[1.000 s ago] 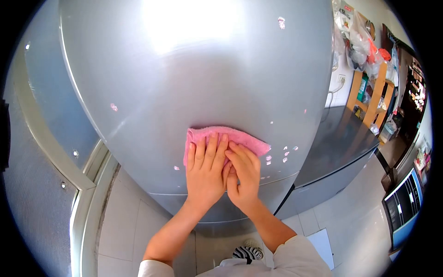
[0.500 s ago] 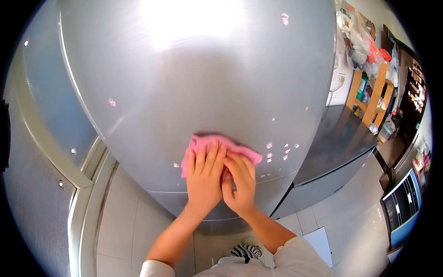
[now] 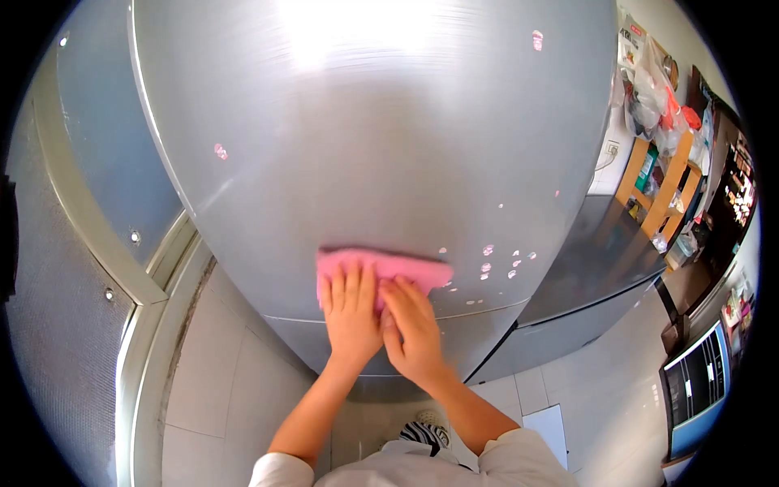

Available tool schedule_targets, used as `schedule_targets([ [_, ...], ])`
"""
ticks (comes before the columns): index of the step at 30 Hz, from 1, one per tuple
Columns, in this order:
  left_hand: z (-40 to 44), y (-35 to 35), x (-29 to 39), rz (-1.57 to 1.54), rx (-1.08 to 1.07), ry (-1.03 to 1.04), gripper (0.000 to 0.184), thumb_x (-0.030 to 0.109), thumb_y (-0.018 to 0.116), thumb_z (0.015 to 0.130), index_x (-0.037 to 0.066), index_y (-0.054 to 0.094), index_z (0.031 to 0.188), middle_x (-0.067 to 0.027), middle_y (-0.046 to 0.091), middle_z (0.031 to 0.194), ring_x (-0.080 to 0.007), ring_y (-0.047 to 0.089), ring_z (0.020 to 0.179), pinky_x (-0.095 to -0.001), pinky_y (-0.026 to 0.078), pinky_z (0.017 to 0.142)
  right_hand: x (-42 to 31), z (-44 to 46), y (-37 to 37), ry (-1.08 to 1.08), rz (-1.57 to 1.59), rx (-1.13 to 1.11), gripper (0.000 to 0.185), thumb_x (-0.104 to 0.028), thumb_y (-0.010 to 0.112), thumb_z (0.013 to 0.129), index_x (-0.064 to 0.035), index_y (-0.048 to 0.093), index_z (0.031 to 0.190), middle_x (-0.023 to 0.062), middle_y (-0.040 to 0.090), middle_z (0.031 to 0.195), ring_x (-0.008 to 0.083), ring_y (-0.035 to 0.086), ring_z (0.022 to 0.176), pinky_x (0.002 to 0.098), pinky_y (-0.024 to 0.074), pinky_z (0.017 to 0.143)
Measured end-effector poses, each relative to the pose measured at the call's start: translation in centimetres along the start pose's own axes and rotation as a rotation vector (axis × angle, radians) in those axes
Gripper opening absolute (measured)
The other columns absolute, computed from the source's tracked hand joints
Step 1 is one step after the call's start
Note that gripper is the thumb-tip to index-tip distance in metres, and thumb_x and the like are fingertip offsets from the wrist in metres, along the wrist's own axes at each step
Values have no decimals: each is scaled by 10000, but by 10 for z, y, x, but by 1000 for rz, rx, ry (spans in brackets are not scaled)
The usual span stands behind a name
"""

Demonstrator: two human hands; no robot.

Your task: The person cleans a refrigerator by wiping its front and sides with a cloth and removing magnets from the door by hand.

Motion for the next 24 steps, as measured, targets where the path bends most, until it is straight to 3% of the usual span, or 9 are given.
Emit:
schedule_targets([
  [4,-29,8,-15,35,-8,-76,583,232,536,854,-33,427,1362,-251,378,1431,-446,278,1361,-561,139,1124,-3,-8,13,-60,-55,-86,353,-1,524,839,38,568,1187,172,586,1218,334,511,1196,431,388,995],
  [7,-15,8,-13,28,37,-62,612,235,522,880,-67,363,1388,-296,285,1465,-482,195,1381,-576,99,1124,-2,11,12,-89,-12,-29,348,-6,533,842,32,572,1187,167,585,1225,328,522,1171,424,399,971],
  [13,105,-55,-3,116,256,-31,670,311,554,890,-11,325,1430,-235,229,1514,-450,167,1399,-561,83,1127,-28,74,1,-244,26,26,367,43,460,849,34,564,1201,194,562,1259,375,482,1223,442,360,1030],
  [15,125,-69,-7,127,336,-44,693,342,576,883,7,327,1436,-220,228,1520,-439,172,1402,-555,88,1127,-30,83,-5,-223,109,137,391,69,415,844,38,554,1208,203,558,1262,394,463,1245,450,343,1049],
  [17,130,-76,-14,131,374,61,747,409,623,851,28,350,1432,-209,253,1513,-424,200,1397,-550,113,1123,-22,74,-3,-208,131,128,389,74,407,844,41,552,1203,198,559,1262,387,467,1245,448,347,1046],
  [20,105,-65,-30,161,366,48,764,440,642,830,30,378,1418,-209,285,1499,-418,224,1390,-552,135,1117,1,52,1,-177,153,127,387,82,384,845,47,552,1192,190,563,1257,371,479,1235,433,358,1038],
  [24,7,-24,-72,178,257,-130,780,419,651,826,-30,367,1397,-275,297,1465,-443,230,1379,-563,136,1119,24,29,-16,-68,144,136,397,89,338,845,51,556,1175,170,575,1240,333,509,1195,392,379,1018],
])
Point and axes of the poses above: each hand's wrist, its own z-axis towards the middle knuckle, its own y-axis out of the palm, x = y × z, the point moved 2 cm from there along z, towards the middle knuckle
